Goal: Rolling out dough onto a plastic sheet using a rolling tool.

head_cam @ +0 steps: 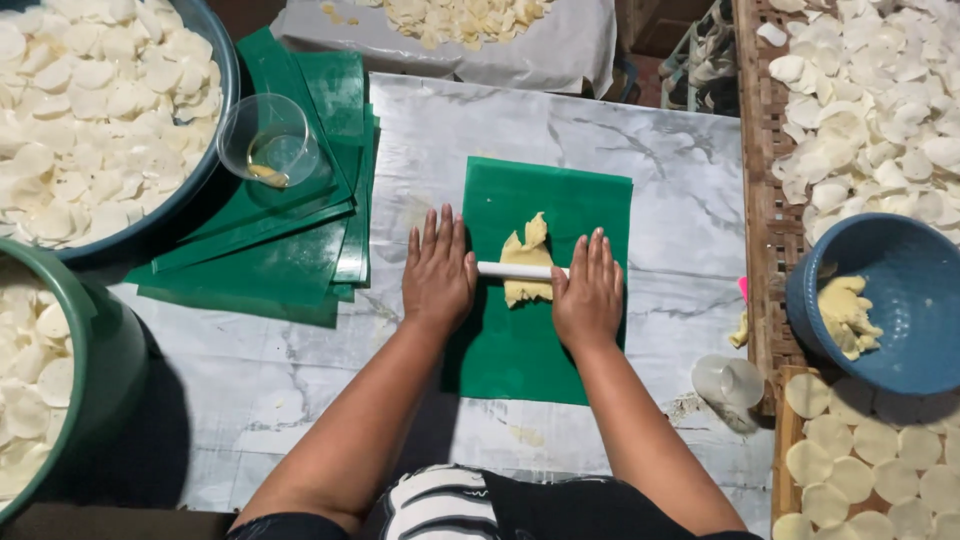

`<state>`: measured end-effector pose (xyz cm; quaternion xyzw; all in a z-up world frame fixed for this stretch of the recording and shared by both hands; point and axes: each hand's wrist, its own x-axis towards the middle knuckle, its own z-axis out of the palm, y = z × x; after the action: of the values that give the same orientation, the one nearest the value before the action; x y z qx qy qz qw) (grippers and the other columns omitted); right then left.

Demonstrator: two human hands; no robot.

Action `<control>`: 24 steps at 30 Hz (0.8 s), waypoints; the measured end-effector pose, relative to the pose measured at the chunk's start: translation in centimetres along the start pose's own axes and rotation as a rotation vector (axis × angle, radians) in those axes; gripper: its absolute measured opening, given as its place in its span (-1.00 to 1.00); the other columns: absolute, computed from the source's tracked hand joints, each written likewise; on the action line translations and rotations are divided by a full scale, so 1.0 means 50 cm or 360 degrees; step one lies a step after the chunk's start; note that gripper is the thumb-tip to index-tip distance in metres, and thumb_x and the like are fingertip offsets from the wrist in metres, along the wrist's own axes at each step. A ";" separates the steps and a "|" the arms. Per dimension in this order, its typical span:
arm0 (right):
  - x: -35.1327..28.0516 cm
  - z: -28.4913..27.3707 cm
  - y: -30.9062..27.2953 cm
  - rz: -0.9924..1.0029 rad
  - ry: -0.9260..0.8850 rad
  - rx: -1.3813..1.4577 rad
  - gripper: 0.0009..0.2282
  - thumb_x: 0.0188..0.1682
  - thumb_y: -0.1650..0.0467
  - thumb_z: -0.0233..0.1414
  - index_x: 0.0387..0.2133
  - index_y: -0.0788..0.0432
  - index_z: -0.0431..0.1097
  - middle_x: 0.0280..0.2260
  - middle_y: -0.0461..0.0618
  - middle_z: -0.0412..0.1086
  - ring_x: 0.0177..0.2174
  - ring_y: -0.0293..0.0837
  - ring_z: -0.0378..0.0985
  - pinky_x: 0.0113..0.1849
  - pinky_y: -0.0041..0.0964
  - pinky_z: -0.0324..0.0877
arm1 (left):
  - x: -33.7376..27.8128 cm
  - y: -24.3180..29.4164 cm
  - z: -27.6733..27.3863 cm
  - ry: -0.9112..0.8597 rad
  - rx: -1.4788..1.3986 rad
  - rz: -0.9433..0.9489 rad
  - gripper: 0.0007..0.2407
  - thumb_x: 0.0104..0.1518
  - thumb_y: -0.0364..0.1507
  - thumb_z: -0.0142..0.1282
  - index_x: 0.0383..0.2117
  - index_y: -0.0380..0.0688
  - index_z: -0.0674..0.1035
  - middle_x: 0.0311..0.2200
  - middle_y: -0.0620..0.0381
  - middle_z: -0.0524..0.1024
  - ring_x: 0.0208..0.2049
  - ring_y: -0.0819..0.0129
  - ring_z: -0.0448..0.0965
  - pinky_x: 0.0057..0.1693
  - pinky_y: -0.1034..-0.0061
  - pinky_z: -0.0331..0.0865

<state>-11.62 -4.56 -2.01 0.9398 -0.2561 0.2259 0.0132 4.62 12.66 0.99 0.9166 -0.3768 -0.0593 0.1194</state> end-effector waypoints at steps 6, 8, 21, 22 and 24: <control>0.117 0.085 0.044 0.0277 -0.0331 -0.0038 -0.45 0.22 0.11 -0.25 0.34 0.21 0.14 0.38 0.26 0.06 0.35 0.10 0.08 0.22 0.33 -0.07 | 0.133 0.017 0.002 -0.0104 -0.0044 -0.0063 -0.43 0.34 -0.18 -0.45 0.47 -0.14 0.02 0.52 0.00 -0.24 0.52 0.07 -0.37 0.51 0.04 -0.53; 0.098 0.064 0.042 0.0233 -0.0317 -0.0045 -0.44 0.23 0.10 -0.25 0.34 0.24 0.15 0.38 0.27 0.05 0.35 0.11 0.08 0.21 0.32 -0.04 | 0.120 0.022 -0.009 -0.0117 -0.0043 -0.0021 -0.44 0.35 -0.18 -0.46 0.47 -0.15 0.02 0.52 0.00 -0.23 0.52 0.07 -0.36 0.52 0.06 -0.52; 0.103 0.049 0.045 0.0307 -0.0593 -0.0007 -0.38 0.23 0.01 -0.41 0.40 0.15 0.01 0.44 0.17 -0.12 0.40 0.03 -0.07 0.28 0.42 -0.28 | 0.117 0.015 0.022 -0.0140 -0.0089 -0.0069 -0.44 0.37 -0.13 -0.48 0.46 -0.11 0.08 0.51 0.00 -0.14 0.52 0.05 -0.24 0.52 0.07 -0.43; 0.097 0.034 0.038 0.0301 -0.0599 0.0002 -0.38 0.23 0.01 -0.41 0.40 0.15 0.01 0.44 0.17 -0.12 0.40 0.03 -0.07 0.28 0.42 -0.28 | 0.109 0.016 0.021 -0.0142 -0.0084 -0.0079 -0.44 0.37 -0.13 -0.48 0.46 -0.11 0.08 0.51 0.00 -0.14 0.52 0.05 -0.24 0.52 0.07 -0.43; 0.093 0.001 0.027 0.0212 -0.0529 0.0031 -0.41 0.24 0.08 -0.32 0.41 0.20 -0.01 0.44 0.24 -0.14 0.40 0.10 -0.08 0.28 0.36 -0.21 | 0.100 0.021 0.015 -0.0150 -0.0072 -0.0043 -0.46 0.40 -0.14 -0.49 0.46 -0.11 0.06 0.51 -0.02 -0.14 0.52 0.01 -0.23 0.52 0.08 -0.33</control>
<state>-8.70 -7.93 -0.17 0.9452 -0.3143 0.0702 -0.0535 7.29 8.29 0.46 0.9149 -0.3681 -0.1126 0.1213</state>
